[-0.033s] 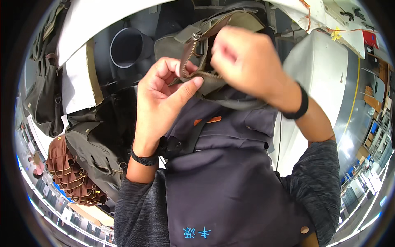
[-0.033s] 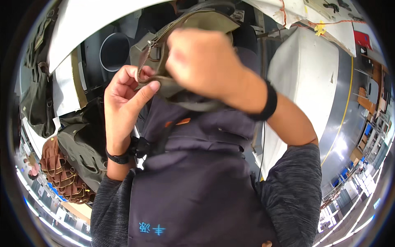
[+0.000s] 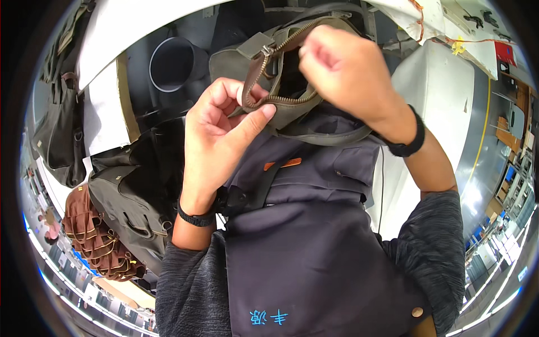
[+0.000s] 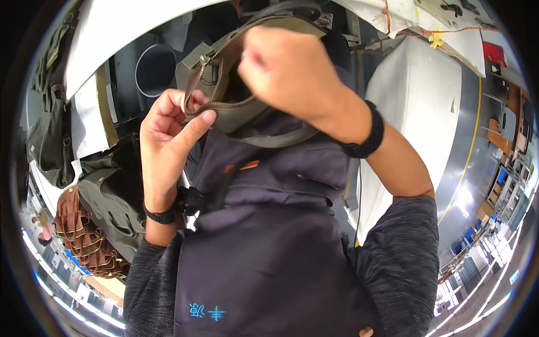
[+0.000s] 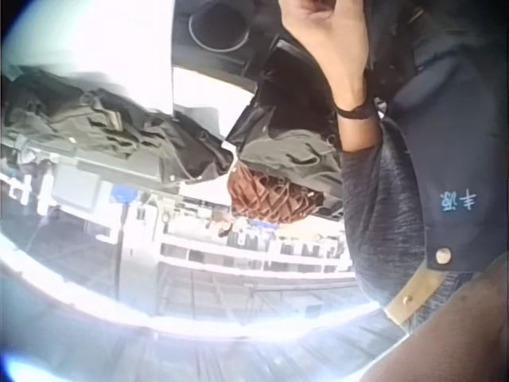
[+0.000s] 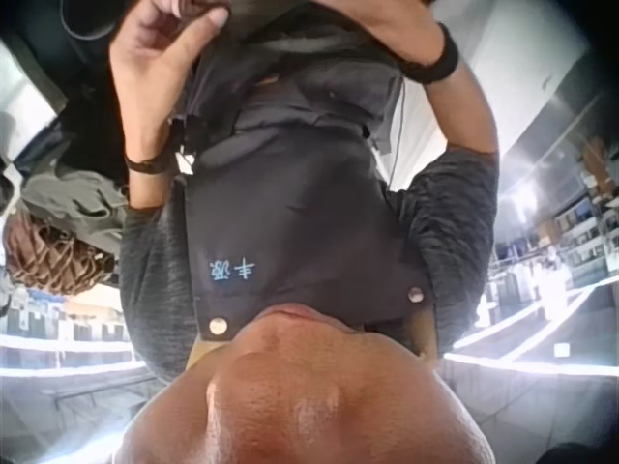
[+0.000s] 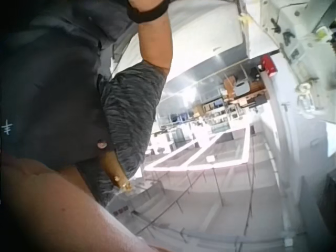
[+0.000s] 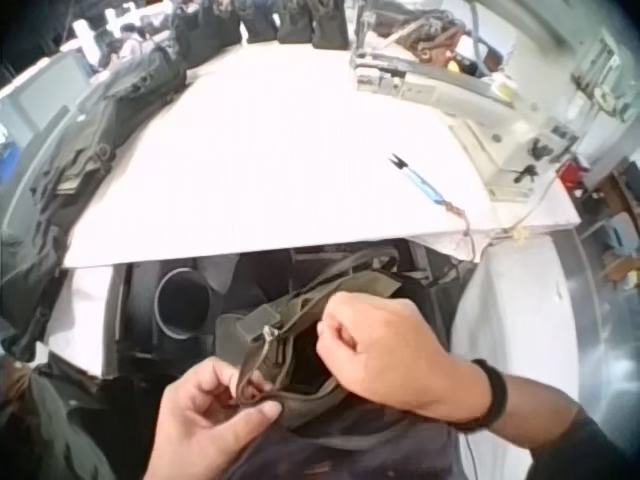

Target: Assembling and sewing components of a heavy canvas bag using an industrial sewing machine.

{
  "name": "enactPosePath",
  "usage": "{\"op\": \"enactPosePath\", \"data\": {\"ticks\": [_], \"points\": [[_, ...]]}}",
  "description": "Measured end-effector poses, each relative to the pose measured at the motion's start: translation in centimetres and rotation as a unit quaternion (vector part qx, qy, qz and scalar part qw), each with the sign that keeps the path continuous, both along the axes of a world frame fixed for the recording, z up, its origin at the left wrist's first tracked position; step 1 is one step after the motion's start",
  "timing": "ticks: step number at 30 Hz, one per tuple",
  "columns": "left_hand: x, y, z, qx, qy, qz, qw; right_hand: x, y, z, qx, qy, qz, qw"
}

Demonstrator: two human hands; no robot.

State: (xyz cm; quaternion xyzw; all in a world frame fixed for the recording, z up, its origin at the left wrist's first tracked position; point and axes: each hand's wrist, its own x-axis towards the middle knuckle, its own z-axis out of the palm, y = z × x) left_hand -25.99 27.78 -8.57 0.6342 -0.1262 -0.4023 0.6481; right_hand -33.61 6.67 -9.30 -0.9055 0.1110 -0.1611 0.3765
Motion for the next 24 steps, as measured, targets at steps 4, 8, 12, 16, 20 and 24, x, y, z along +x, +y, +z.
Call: {"op": "enactPosePath", "data": {"ticks": [4, 8, 12, 16, 20, 24], "points": [[0.1, 0.1, -0.2, 0.012, 0.010, 0.008, 1.000, -1.1, -1.3, 0.4, 0.121, 0.061, -0.005, 0.991], [-0.2, 0.0, -0.1, -0.019, -0.006, 0.011, 1.000, -0.5, -2.4, 2.0, 0.037, 0.004, -0.006, 0.999], [-0.3, -0.4, 1.1, 0.006, -0.059, -0.017, 0.998, 0.6, -3.4, 4.6, -0.167, -0.137, 0.205, 0.955], [0.7, -0.6, 5.1, 0.046, -0.210, -0.102, 0.971, 2.0, -3.0, 6.7, -0.214, -0.049, 0.297, 0.929], [3.9, 0.4, 12.0, -0.048, -0.305, -0.165, 0.937, 3.8, -3.6, 10.7, -0.155, -0.009, 0.326, 0.932], [5.5, 1.2, 16.3, -0.030, -0.466, -0.145, 0.872, 3.4, -2.0, 13.3, -0.028, -0.034, 0.238, 0.970]]}}
